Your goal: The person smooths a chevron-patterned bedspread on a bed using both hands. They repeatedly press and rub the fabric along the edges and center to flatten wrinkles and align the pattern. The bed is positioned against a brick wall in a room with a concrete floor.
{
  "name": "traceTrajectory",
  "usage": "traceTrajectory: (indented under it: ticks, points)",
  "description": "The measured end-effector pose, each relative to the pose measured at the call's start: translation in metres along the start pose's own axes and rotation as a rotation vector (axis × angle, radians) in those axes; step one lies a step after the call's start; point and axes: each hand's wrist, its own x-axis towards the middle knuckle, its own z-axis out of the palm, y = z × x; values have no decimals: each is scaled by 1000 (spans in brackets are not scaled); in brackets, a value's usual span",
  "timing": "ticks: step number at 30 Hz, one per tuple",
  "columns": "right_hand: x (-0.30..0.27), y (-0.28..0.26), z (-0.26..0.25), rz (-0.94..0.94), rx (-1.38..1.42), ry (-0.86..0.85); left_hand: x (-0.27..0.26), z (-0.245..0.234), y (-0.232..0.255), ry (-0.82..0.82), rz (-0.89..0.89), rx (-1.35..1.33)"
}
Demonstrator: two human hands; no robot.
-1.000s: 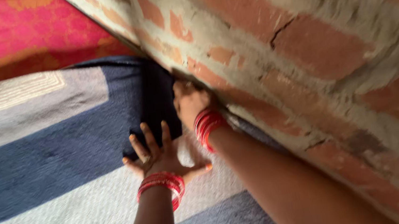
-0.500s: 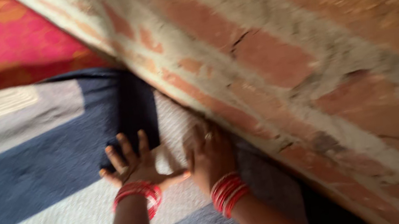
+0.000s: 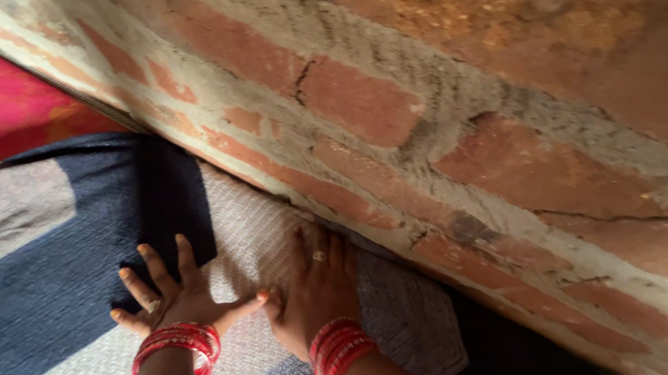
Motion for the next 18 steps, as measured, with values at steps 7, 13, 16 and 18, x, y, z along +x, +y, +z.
traceTrajectory:
  ticks: [7, 13, 16, 18]
  points:
    - [23, 20, 1, 36, 75, -143, 6, 9, -2, 39, -2, -14]
    - [45, 18, -14, 150, 110, -339, 16, 15, -3, 61, -15, -30]
    - [48, 15, -13, 138, 44, -375, 18, 16, 0, 79, -20, -33]
    - [55, 20, -3, 195, 100, -462, 18, 13, -1, 79, -35, -23]
